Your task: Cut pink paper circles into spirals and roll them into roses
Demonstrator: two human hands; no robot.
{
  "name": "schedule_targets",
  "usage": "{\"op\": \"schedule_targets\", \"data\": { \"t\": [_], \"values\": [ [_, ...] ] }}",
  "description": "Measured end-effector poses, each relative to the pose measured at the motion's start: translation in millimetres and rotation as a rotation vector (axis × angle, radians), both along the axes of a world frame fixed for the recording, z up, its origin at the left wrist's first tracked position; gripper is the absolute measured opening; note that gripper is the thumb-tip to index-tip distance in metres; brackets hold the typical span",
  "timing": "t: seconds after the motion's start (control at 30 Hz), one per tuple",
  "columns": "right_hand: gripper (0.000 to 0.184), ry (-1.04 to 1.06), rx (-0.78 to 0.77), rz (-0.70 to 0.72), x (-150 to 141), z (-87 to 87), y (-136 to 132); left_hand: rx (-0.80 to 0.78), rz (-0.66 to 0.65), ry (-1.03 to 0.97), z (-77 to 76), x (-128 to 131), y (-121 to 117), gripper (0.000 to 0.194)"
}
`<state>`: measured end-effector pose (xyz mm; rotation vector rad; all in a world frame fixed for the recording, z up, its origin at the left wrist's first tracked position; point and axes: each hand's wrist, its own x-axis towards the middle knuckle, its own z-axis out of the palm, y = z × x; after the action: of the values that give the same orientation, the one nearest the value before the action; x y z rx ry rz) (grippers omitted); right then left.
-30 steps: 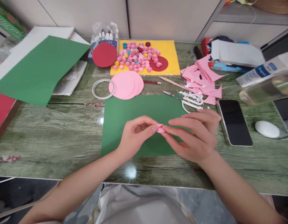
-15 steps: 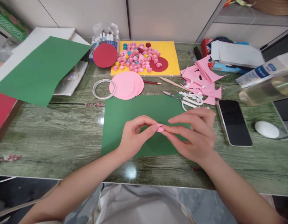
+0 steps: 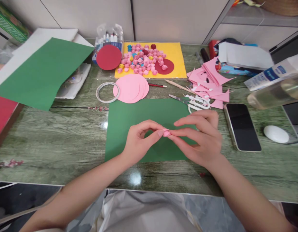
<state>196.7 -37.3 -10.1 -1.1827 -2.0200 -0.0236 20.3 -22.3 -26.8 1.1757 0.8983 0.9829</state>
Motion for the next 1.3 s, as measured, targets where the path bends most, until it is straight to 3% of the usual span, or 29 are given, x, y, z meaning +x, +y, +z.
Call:
{"op": "schedule_targets", "data": {
  "t": [0.67,0.97,1.2,1.3],
  "values": [
    [0.011,0.148,-0.326,-0.043,-2,-0.1,4,-0.309,-0.018,-0.136,-10.1,5,0,0.014],
    [0.017,0.354,-0.549,-0.001,-5,-8.2,6,-0.267,0.035,-0.154,-11.4,5,-1,0.012],
    [0.013,0.415,-0.613,0.063,-7,-15.4,7,-0.249,0.089,-0.136,-12.8,5,-1,0.019],
    [0.013,0.484,-0.724,0.096,-7,-17.7,8,-0.262,0.105,-0.136,-13.3,6,0,0.019]
  ]
}}
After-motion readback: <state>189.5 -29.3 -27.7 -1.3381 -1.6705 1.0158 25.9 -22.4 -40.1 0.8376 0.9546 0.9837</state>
